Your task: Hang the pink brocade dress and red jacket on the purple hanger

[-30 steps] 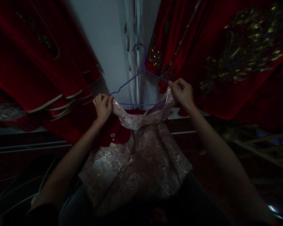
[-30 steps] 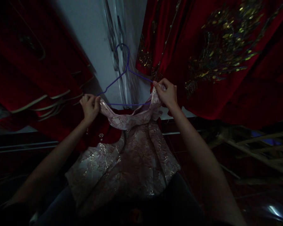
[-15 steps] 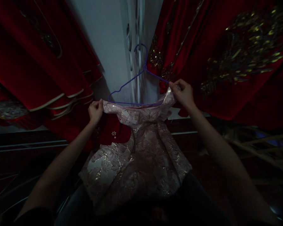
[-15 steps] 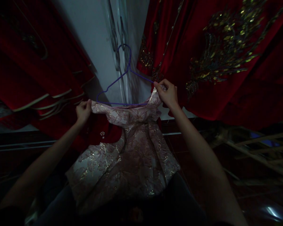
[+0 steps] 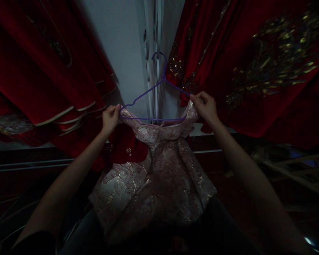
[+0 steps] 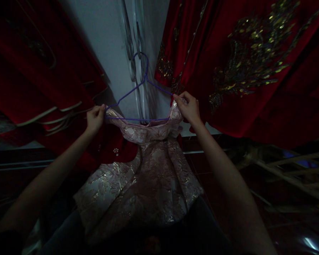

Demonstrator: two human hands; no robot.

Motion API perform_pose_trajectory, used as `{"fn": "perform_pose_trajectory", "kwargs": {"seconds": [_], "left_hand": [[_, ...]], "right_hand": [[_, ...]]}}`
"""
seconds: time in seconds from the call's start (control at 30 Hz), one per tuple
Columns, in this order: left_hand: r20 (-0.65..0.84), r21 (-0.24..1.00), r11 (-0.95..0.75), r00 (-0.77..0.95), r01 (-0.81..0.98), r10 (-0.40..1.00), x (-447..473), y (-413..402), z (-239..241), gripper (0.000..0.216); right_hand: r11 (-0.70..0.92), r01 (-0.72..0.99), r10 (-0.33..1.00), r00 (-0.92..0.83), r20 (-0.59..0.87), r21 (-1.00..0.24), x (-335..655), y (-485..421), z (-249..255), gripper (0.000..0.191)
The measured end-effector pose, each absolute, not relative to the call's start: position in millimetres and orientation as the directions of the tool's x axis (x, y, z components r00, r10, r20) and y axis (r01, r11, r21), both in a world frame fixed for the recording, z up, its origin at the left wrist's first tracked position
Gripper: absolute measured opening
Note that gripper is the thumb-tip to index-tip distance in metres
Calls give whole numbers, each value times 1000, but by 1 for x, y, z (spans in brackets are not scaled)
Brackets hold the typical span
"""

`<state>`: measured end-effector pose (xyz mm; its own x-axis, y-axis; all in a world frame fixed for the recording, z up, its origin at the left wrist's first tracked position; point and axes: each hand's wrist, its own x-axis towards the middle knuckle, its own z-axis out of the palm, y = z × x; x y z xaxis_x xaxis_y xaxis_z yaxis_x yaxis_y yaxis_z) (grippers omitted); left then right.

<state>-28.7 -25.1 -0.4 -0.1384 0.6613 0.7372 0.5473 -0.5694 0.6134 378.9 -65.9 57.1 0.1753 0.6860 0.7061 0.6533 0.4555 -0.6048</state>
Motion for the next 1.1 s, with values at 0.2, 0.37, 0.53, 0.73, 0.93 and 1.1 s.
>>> {"fn": "perform_pose_trajectory", "kwargs": {"seconds": [0.2,0.37,0.53,0.73,0.93,1.1], "left_hand": [[616,772,-466,-331,431,715,-44,-30,-36,38],[631,762,-468,-352,448,691,-47,-37,-48,39],[687,710,-504,-325,493,650,-46,-38,-44,41],[735,624,-507,-227,594,639,-45,-26,-22,40],[799,443,-627,34,641,600,3,-15,33,37],[693,554,-594,73,583,717,7,-1,49,47]], "right_hand": [[446,671,682,174,711,-592,376,-70,59,40],[452,662,687,170,707,-598,374,-71,57,42],[455,659,690,164,705,-599,375,-71,57,41],[471,648,674,174,718,-598,375,-71,57,42],[480,621,687,173,705,-620,371,-65,46,42],[503,564,739,112,664,-654,366,-54,33,44]]}}
